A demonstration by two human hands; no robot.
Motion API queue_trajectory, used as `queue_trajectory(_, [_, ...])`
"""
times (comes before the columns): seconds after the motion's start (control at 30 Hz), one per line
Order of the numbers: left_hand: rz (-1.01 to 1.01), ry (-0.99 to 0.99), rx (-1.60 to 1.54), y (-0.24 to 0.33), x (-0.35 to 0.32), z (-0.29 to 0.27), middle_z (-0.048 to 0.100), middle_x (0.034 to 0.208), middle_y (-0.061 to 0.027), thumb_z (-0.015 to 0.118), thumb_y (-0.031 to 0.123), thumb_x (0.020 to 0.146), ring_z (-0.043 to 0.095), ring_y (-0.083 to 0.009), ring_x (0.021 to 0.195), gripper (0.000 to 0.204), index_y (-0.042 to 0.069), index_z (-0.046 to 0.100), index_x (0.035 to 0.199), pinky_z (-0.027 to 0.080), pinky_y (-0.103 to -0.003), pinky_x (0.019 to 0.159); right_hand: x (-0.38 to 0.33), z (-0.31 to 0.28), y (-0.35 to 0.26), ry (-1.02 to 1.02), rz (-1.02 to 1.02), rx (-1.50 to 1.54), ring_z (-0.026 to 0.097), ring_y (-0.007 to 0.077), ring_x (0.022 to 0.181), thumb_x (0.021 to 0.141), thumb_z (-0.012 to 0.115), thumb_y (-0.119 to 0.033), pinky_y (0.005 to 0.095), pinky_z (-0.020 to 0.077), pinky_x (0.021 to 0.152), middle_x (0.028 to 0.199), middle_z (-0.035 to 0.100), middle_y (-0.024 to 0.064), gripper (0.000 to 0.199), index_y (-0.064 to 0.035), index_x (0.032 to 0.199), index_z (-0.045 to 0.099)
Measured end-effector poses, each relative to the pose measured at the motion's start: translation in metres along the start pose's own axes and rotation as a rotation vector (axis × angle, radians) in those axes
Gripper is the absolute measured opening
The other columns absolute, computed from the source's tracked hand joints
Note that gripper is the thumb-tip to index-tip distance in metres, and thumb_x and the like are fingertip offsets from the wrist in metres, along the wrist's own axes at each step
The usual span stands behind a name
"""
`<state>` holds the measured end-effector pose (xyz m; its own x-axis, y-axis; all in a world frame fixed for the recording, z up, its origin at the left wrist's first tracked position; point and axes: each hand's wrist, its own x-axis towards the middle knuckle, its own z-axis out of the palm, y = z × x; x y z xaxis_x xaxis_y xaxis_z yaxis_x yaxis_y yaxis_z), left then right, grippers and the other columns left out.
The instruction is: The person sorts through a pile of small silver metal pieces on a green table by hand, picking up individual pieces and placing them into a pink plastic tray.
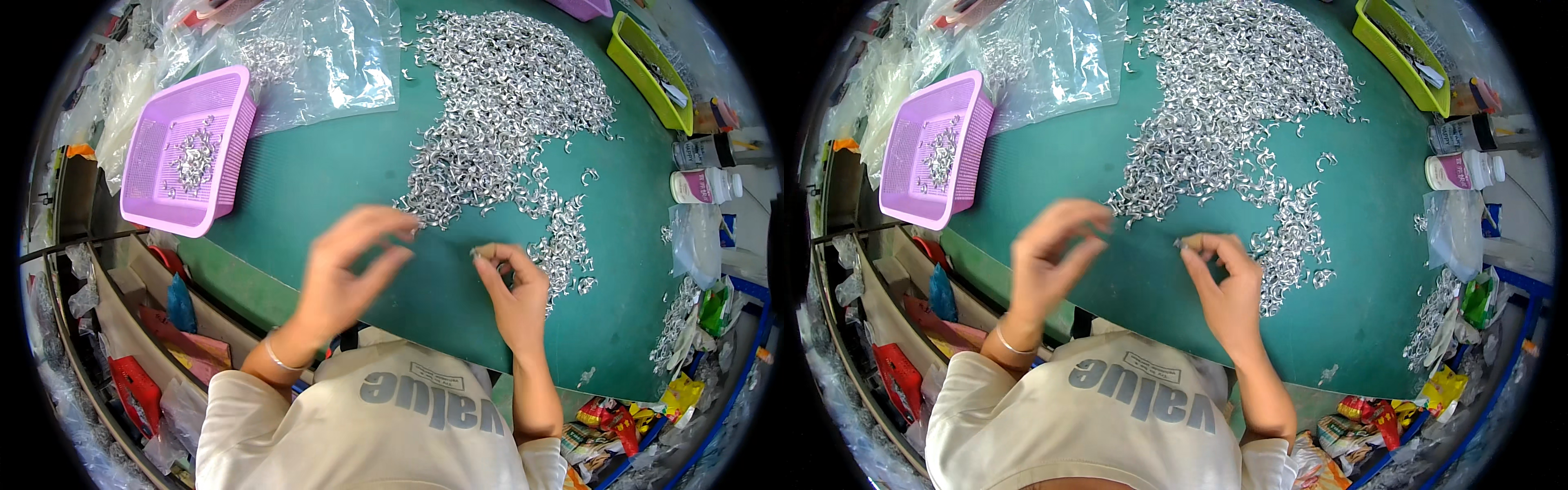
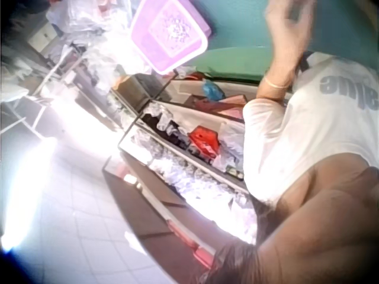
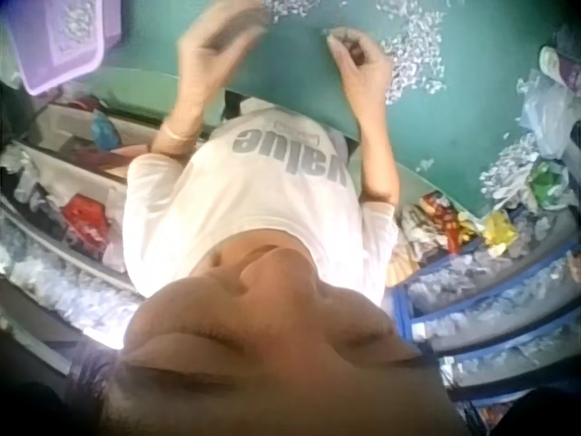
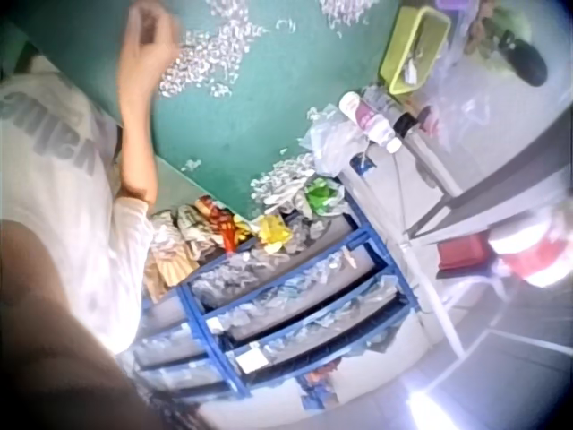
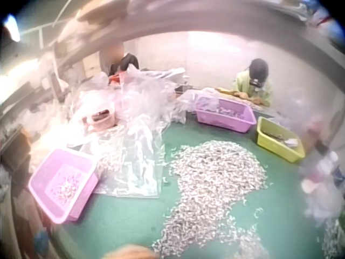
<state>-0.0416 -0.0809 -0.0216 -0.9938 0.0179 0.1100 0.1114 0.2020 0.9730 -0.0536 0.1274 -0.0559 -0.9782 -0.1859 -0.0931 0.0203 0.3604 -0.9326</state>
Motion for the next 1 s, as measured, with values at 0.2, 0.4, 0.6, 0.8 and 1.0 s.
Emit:
queue_trajectory(0.2, [-0.088, -0.230, -0.263, 0.000, 0.000, 0.036, 0.057, 0.090, -0.0081, 0.061, -0.005, 0.074, 0.055, -0.0122, 0.077, 0.022, -0.001, 0.063, 0.095, 0.046, -0.023, 0.064, -0.023, -0.006, -0.029, -0.141, 0.327, 0.696, 0.054, 0.0077, 0.081, 0.084, 0.055, -0.002, 0.0207, 0.0432, 0.073, 0.089, 0.060, 0.0041, 0.013, 0.0035, 0.096, 0.059])
queue_trajectory(0.4, [-0.163, -0.260, -0.392, 0.007, 0.001, 0.037, 0.058, 0.084, -0.0078, 0.064, -0.005, 0.072, 0.054, -0.0117, 0.072, 0.016, -0.002, 0.064, 0.088, 0.044, -0.023, 0.061, -0.027, -0.006, -0.035, -0.156, 0.304, 0.684, 0.051, 0.0075, 0.081, 0.083, 0.056, -0.001, 0.0210, 0.0410, 0.073, 0.087, 0.059, 0.0033, 0.013, 0.0032, 0.095, 0.059])
queue_trajectory(0.6, [-0.089, -0.217, -0.325, 0.013, 0.000, 0.033, 0.058, 0.082, -0.0072, 0.065, -0.006, 0.070, 0.054, -0.0126, 0.071, 0.016, -0.001, 0.065, 0.085, 0.043, -0.023, 0.059, -0.030, -0.003, -0.042, -0.109, 0.255, 0.638, 0.044, 0.0070, 0.076, 0.082, 0.056, 0.001, 0.0210, 0.0365, 0.070, 0.086, 0.057, 0.0020, 0.011, 0.0035, 0.092, 0.059])
queue_trajectory(0.8, [0.016, -0.177, -0.208, 0.023, -0.004, 0.034, 0.057, 0.081, -0.0061, 0.066, -0.005, 0.068, 0.055, -0.0128, 0.069, 0.016, 0.000, 0.064, 0.083, 0.044, -0.024, 0.059, -0.032, -0.002, -0.044, -0.079, 0.232, 0.639, 0.043, 0.0075, 0.075, 0.082, 0.055, 0.002, 0.0213, 0.0367, 0.069, 0.087, 0.057, 0.0034, 0.010, 0.0037, 0.091, 0.058])
queue_trajectory(1.0, [0.040, -0.161, -0.245, 0.021, -0.006, 0.035, 0.057, 0.084, -0.0074, 0.065, -0.007, 0.069, 0.055, -0.0136, 0.075, 0.016, -0.001, 0.062, 0.084, 0.044, -0.025, 0.065, -0.031, 0.003, -0.040, -0.017, 0.090, 0.560, 0.045, 0.0090, 0.075, 0.080, 0.057, 0.002, 0.0214, 0.0375, 0.069, 0.084, 0.058, 0.0049, 0.008, 0.0034, 0.088, 0.058])
